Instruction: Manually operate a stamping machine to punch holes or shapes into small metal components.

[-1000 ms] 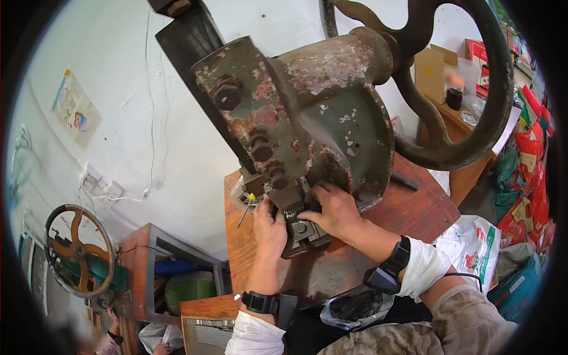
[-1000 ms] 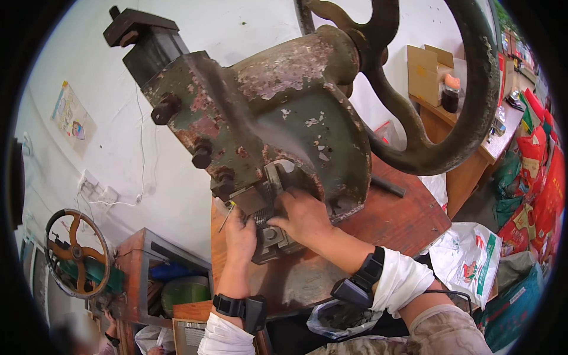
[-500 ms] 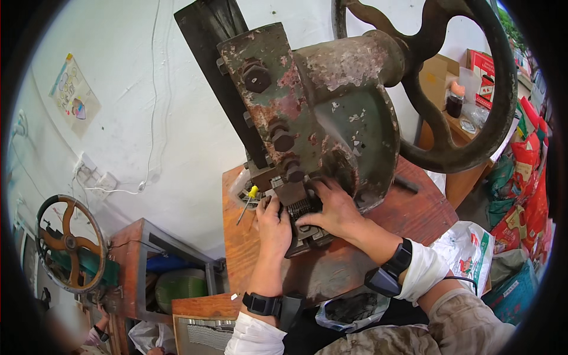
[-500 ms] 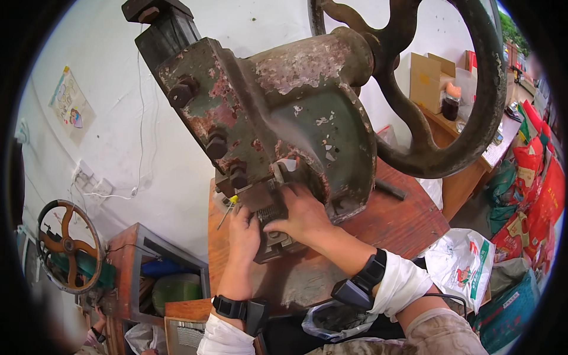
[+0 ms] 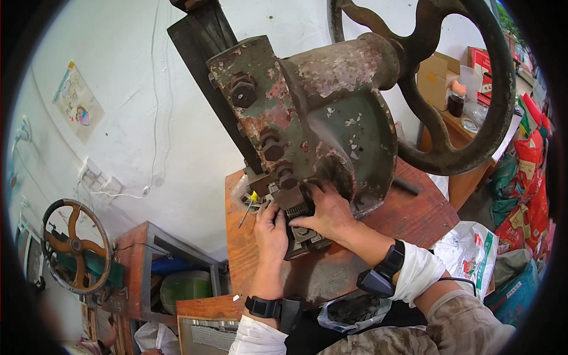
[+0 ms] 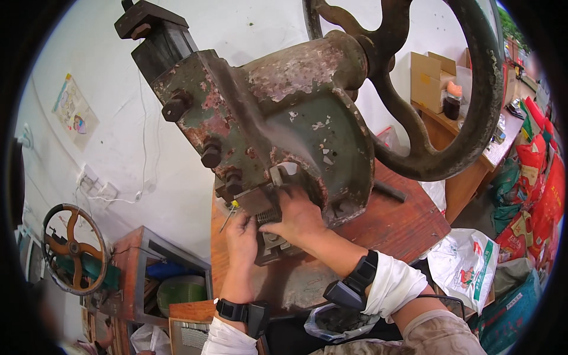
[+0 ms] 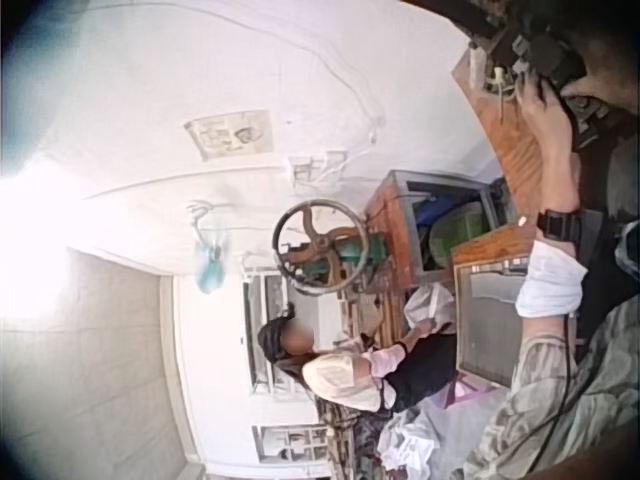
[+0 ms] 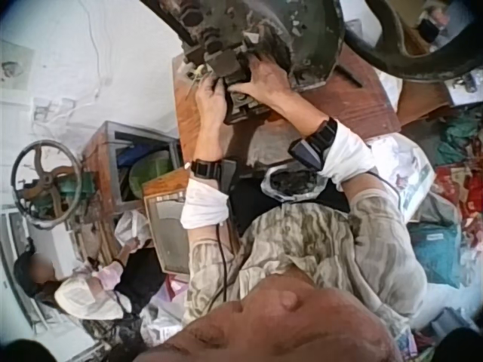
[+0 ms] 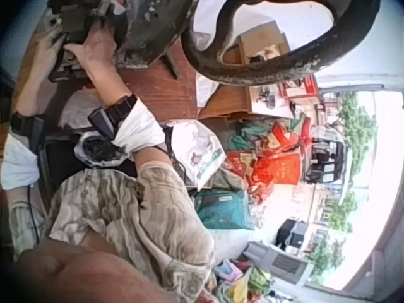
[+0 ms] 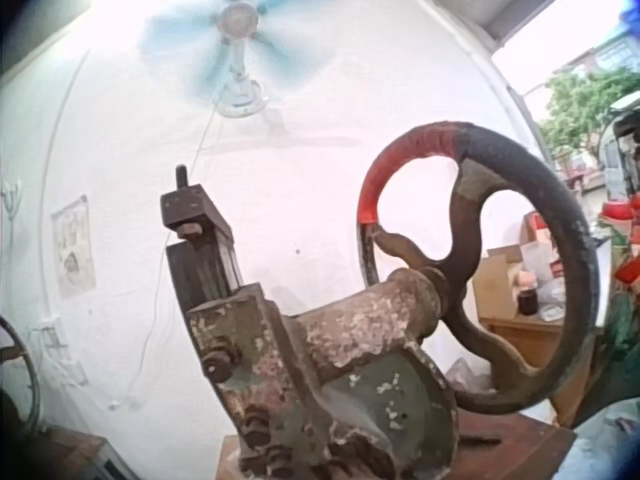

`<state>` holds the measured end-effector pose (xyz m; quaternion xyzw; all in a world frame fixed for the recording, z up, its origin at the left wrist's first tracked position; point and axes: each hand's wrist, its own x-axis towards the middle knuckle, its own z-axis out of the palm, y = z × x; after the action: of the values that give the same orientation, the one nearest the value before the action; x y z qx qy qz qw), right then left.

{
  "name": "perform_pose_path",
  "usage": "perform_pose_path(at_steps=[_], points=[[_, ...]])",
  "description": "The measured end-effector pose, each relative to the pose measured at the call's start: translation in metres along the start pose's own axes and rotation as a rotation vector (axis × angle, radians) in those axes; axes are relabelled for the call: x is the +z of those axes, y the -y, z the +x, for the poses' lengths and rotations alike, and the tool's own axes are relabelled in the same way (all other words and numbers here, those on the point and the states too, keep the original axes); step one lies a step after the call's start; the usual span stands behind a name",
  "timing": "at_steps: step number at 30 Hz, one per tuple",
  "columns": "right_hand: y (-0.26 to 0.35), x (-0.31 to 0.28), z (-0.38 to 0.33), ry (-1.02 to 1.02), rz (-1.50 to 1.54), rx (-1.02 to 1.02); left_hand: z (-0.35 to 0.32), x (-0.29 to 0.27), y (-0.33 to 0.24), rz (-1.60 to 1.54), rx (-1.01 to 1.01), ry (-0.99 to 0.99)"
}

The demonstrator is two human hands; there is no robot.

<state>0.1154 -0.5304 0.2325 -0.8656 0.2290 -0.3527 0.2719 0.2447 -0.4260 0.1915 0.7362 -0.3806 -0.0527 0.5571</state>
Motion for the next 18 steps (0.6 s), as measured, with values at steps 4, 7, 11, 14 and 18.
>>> perform_pose_path(at_steps=[4,7,11,14,18], points=[[-0.008,0.005,0.0,0.012,0.087,-0.03,0.0,0.001,-0.006,0.009,0.082,-0.057],[-0.016,0.006,0.002,0.015,0.114,-0.025,0.0,0.0,-0.007,0.198,0.155,-0.025],[-0.015,-0.003,0.005,0.012,0.096,-0.006,0.0,-0.001,-0.02,0.302,0.08,0.101],[0.007,-0.042,0.004,0.18,0.028,0.09,0.001,-0.004,-0.012,0.245,0.004,0.138],[-0.009,-0.245,0.013,-0.37,0.252,-0.486,-0.006,-0.027,0.009,0.167,0.003,0.111]])
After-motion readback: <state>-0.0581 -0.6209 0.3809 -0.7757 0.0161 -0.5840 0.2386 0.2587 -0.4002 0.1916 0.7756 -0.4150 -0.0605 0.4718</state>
